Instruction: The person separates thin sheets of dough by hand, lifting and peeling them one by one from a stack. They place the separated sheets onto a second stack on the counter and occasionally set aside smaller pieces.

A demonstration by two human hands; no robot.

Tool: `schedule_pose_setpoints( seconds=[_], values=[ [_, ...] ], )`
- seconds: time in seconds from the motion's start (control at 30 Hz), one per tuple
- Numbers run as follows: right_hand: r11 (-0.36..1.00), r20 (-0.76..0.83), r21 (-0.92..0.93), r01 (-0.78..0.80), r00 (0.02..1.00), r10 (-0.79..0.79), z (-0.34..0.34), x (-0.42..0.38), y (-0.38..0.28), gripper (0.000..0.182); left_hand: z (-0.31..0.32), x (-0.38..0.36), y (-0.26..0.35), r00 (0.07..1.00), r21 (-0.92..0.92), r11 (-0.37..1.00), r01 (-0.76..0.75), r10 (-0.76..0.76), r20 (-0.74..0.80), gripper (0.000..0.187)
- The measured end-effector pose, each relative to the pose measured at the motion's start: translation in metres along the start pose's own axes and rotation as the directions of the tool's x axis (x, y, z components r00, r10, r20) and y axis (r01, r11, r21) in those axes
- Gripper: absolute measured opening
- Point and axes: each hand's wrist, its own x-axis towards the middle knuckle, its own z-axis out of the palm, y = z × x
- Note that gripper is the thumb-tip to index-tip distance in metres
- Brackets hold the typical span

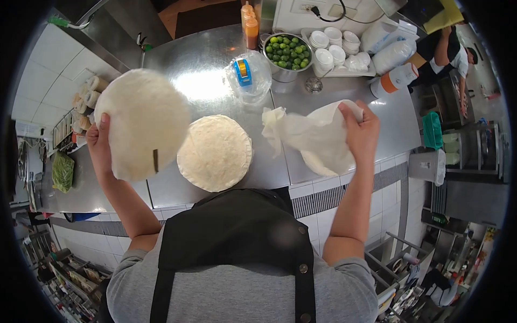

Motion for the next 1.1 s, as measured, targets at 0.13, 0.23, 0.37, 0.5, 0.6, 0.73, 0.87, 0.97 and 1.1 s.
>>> schedule_pose_setpoints(
  seconds=[0.13, 0.23, 0.37, 0.5, 0.6, 0.73, 0.87, 0.97, 1.1],
  values=[
    [0.867, 0.216, -0.477, 0.145, 0.975, -0.045, -0.038, 0.003, -0.016, 0.036, 0.008, -0.003, -0.013, 0.994, 0.153, 0.988, 0.016, -0.032, 0.102, 0.034],
    [0.832, 0.244, -0.512, 0.215, 0.965, -0.1, -0.049, 0.009, 0.0, 0.036, 0.017, -0.006, -0.025, 0.993, 0.143, 0.989, 0.038, -0.053, 0.102, 0.034],
    [0.941, 0.166, -0.322, -0.107, 0.972, 0.167, -0.047, 0.013, -0.003, 0.031, 0.024, -0.007, -0.032, 0.988, 0.156, 0.988, -0.004, -0.02, 0.151, 0.034],
    [0.936, -0.082, 0.254, -0.244, 0.959, 0.272, -0.047, 0.022, 0.008, 0.029, 0.027, -0.009, -0.028, 0.985, 0.14, 0.99, -0.018, -0.007, 0.174, 0.034],
    [0.881, -0.214, 0.404, -0.245, 0.911, 0.352, -0.056, 0.02, 0.037, 0.033, 0.022, -0.008, -0.029, 0.978, 0.147, 0.989, -0.009, -0.022, 0.206, 0.035],
    [0.856, -0.252, 0.243, -0.456, 0.822, 0.51, -0.075, 0.0, 0.172, 0.047, 0.024, -0.01, -0.031, 0.975, 0.16, 0.987, -0.018, -0.019, 0.223, 0.035],
    [0.742, -0.301, 0.023, -0.67, 0.703, 0.644, -0.057, -0.049, 0.255, 0.054, 0.027, -0.009, -0.033, 0.967, 0.17, 0.985, -0.006, -0.037, 0.252, 0.036],
    [0.859, -0.306, 0.16, -0.486, 0.803, 0.511, -0.044, -0.071, 0.245, 0.06, 0.029, -0.009, -0.028, 0.971, 0.211, 0.977, 0.0, -0.051, 0.234, 0.036],
    [0.947, -0.147, 0.086, -0.31, 0.936, 0.32, -0.051, -0.079, 0.274, 0.058, 0.036, -0.007, -0.028, 0.97, 0.203, 0.979, -0.024, -0.026, 0.241, 0.036]
  ],
)
